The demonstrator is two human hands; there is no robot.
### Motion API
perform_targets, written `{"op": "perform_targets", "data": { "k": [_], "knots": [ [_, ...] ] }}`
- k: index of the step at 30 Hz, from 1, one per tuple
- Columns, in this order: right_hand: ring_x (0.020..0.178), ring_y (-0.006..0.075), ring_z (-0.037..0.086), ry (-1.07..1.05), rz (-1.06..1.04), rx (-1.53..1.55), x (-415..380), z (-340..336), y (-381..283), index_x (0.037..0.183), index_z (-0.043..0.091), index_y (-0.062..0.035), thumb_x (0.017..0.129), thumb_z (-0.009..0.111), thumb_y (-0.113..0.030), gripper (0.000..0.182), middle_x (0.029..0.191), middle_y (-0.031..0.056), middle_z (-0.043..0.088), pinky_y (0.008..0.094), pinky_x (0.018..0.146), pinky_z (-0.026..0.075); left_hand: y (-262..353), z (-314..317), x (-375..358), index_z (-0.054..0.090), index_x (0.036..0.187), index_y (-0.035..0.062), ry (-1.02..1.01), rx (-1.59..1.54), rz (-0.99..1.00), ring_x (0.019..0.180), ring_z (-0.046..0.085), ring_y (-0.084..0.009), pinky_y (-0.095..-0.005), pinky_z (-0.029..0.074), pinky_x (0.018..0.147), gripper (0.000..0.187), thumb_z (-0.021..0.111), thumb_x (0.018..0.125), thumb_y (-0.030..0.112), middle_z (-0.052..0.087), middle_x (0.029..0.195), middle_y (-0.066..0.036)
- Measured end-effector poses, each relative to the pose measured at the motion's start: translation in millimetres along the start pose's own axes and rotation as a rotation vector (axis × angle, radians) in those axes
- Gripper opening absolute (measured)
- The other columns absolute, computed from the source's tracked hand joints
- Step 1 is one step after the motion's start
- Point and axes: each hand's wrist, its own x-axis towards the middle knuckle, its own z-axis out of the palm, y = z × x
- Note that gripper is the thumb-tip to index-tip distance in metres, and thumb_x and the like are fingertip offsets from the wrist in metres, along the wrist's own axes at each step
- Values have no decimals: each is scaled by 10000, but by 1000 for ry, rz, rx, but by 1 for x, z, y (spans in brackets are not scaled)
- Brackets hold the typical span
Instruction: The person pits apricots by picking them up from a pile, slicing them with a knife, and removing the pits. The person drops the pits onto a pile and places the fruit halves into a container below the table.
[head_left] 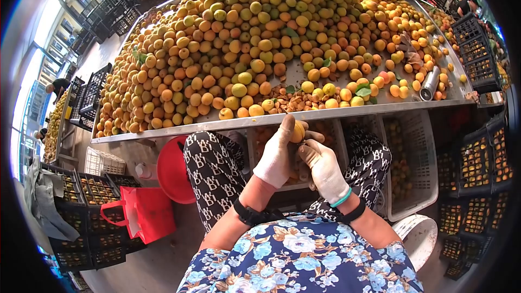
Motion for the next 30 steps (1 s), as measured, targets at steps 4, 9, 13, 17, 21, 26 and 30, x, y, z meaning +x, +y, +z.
{"op": "perform_targets", "data": {
  "k": [4,9,13,17,21,26,30],
  "knots": [
    [434,47,475,145,-431,-152,15,8,55,984,617,-39,1034,575,-287,256,653,-29,542,211,363,365,0,1,5,518,1181,37,121,-75,23,894,693,-324,-420,585,774,648,520,956,645,680,1069,-252],
    [450,45,476,89,-278,-169,5,-4,38,1028,618,-45,1039,564,-307,268,693,-25,573,205,374,361,-4,-1,2,529,1200,41,54,-130,-56,948,682,-309,-414,574,802,637,557,948,625,669,1108,-238],
    [486,38,493,24,-2,26,1,-6,7,982,599,-69,1041,552,-361,302,701,-33,592,187,382,357,-10,0,11,524,1247,55,42,5,28,962,657,-260,-372,557,824,636,593,939,607,655,1130,-197],
    [451,26,471,35,-16,39,3,-1,9,1086,615,-49,1044,550,-333,295,722,-38,583,189,368,369,-6,2,9,546,1217,68,94,178,216,907,635,-201,-331,539,818,578,637,934,564,653,1048,-131],
    [448,24,472,23,-4,45,1,1,10,1152,616,-35,1046,552,-309,301,738,-40,580,187,364,377,-9,-5,11,560,1187,71,121,195,279,850,647,-198,-331,549,778,540,658,932,535,647,941,-105],
    [472,34,496,33,-28,-67,0,2,19,1051,606,-55,1042,544,-370,322,715,-34,586,189,372,371,-2,-1,7,524,1260,70,141,4,164,845,675,-227,-344,568,768,570,621,953,540,666,934,-141],
    [472,38,494,45,8,-7,3,-4,11,996,594,-73,1042,534,-400,336,703,-33,585,189,372,357,-4,1,5,499,1302,71,75,70,51,881,682,-259,-371,572,800,614,576,962,577,682,1006,-186]
  ]
}}
